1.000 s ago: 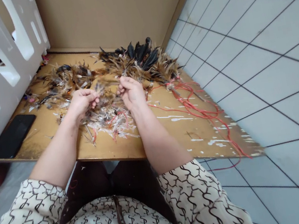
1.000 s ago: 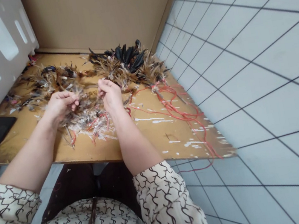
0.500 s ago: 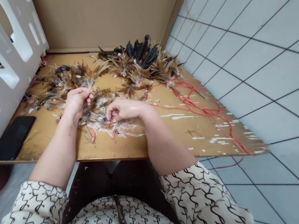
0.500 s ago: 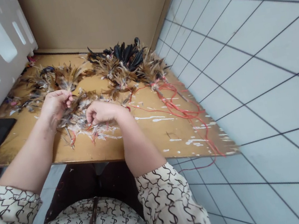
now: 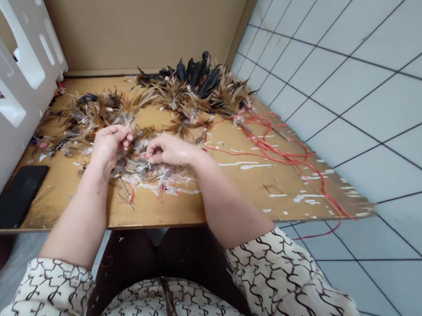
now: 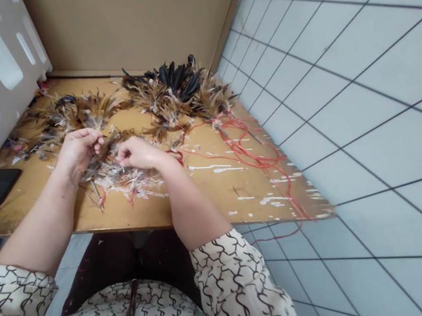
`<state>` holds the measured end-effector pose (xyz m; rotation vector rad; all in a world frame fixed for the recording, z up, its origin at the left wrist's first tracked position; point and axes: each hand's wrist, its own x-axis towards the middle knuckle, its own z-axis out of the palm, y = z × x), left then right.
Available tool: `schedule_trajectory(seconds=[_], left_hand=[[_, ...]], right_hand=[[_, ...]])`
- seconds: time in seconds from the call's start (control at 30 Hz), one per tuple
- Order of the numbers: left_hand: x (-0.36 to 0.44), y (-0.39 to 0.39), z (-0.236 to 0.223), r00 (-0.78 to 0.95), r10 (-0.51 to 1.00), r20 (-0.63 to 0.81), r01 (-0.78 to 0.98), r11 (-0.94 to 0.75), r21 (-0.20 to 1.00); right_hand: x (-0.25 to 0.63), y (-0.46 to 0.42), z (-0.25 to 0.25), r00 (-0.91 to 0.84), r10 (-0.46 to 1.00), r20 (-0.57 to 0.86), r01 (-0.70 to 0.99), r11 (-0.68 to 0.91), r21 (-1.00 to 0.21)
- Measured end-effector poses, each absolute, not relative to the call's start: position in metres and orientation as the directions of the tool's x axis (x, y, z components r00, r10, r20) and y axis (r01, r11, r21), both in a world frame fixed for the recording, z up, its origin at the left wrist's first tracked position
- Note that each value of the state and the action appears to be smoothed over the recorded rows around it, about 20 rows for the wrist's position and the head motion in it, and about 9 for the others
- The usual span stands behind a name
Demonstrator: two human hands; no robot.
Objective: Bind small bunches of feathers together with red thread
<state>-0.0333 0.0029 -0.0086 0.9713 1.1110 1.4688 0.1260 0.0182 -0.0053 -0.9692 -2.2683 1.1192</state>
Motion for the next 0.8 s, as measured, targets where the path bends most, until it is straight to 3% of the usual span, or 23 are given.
schedule_trajectory(seconds=[0.07, 0.17, 0.3, 0.6, 0.8], left_hand=[[-0.033, 0.003, -0.009, -0.169, 0.985, 0.034, -0.251, -0.077, 0.965], [-0.033, 0.003, -0.009, -0.179, 0.983, 0.044, -0.267, -0.092, 0.959], [-0.031, 0.001, -0.009, -0.155, 0.985, 0.081, -0.274, -0.121, 0.954], [-0.026, -0.004, -0.012, 0.135, 0.98, 0.145, -0.313, -0.096, 0.945], [-0.03, -0.001, -0.011, 0.038, 0.992, 0.123, -0.343, -0.103, 0.934]], right_hand=[[0.127, 0.021, -0.006, -0.544, 0.829, 0.131, 0.285, 0.329, -0.9], [0.127, 0.023, -0.005, -0.374, 0.923, 0.094, 0.11, 0.144, -0.983], [0.126, 0.024, -0.003, -0.374, 0.926, -0.04, -0.048, -0.063, -0.997], [0.116, 0.017, -0.007, -0.459, 0.879, -0.133, -0.054, -0.176, -0.983], [0.116, 0.015, -0.006, -0.47, 0.867, -0.165, -0.028, -0.202, -0.979]])
